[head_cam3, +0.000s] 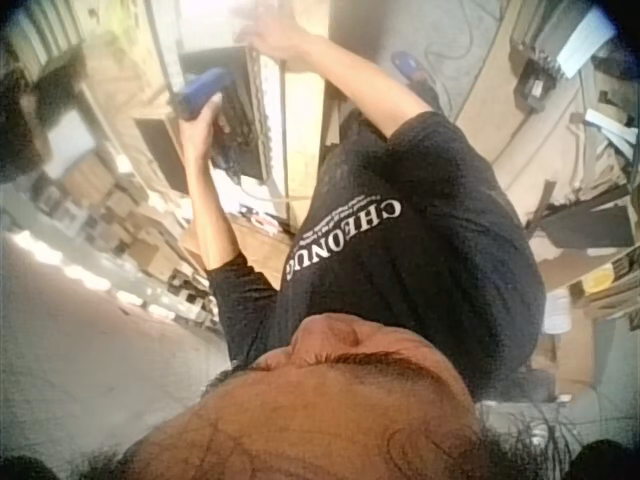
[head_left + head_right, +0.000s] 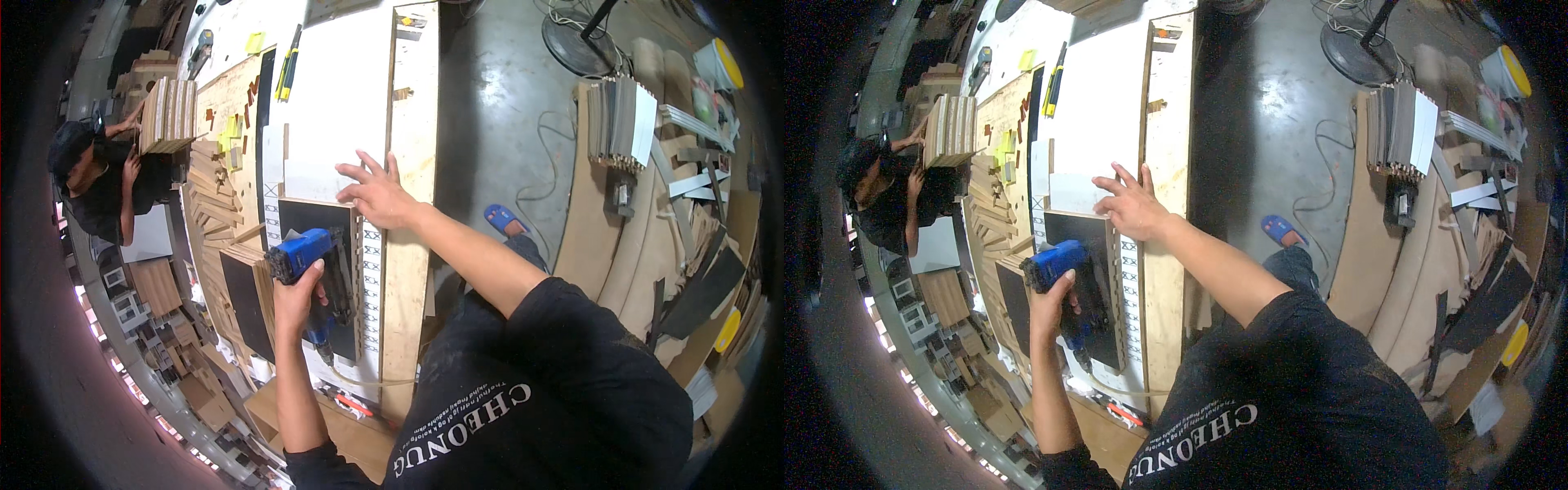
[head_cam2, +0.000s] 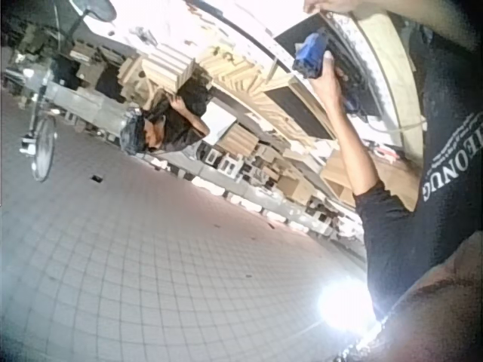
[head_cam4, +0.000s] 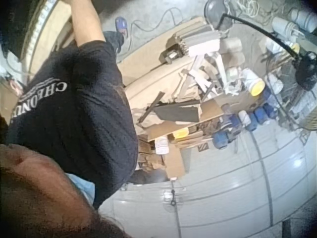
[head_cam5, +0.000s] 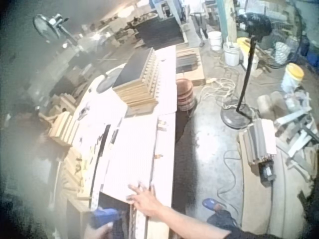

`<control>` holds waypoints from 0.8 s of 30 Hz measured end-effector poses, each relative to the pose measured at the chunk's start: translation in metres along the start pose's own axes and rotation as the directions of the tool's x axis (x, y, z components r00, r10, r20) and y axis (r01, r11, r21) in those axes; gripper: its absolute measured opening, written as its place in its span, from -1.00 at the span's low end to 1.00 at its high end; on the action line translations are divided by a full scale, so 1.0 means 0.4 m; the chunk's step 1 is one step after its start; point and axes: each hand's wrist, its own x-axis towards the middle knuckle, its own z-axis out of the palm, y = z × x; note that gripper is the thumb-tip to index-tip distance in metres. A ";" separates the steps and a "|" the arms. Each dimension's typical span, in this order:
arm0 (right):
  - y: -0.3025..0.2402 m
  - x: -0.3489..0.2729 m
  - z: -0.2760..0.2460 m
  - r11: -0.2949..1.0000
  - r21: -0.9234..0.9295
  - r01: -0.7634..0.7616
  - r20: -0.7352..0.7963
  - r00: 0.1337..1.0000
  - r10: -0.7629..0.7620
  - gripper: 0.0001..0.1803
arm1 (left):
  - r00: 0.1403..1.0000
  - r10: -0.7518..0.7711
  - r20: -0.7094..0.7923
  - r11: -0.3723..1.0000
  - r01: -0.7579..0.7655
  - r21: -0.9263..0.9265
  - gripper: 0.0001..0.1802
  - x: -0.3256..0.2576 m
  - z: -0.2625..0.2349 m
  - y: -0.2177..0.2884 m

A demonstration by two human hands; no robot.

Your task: Assembling a wooden structure by nailing slats to a base using a nail gun and hammer.

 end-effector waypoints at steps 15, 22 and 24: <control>0.012 0.004 0.000 1.000 -0.001 0.007 0.032 0.999 -0.007 -0.18 | 1.000 -0.006 0.004 1.000 0.006 0.016 -0.76 0.041 0.023 0.043; 0.008 0.004 -0.011 1.000 0.001 -0.012 0.059 0.998 0.012 -0.18 | 0.999 -0.033 -0.018 0.998 0.034 0.045 -0.78 0.044 0.027 0.060; 0.003 0.003 -0.018 1.000 0.005 0.000 0.047 0.999 0.000 -0.18 | 1.000 -0.024 -0.005 0.999 0.025 0.043 -0.78 0.042 0.028 0.065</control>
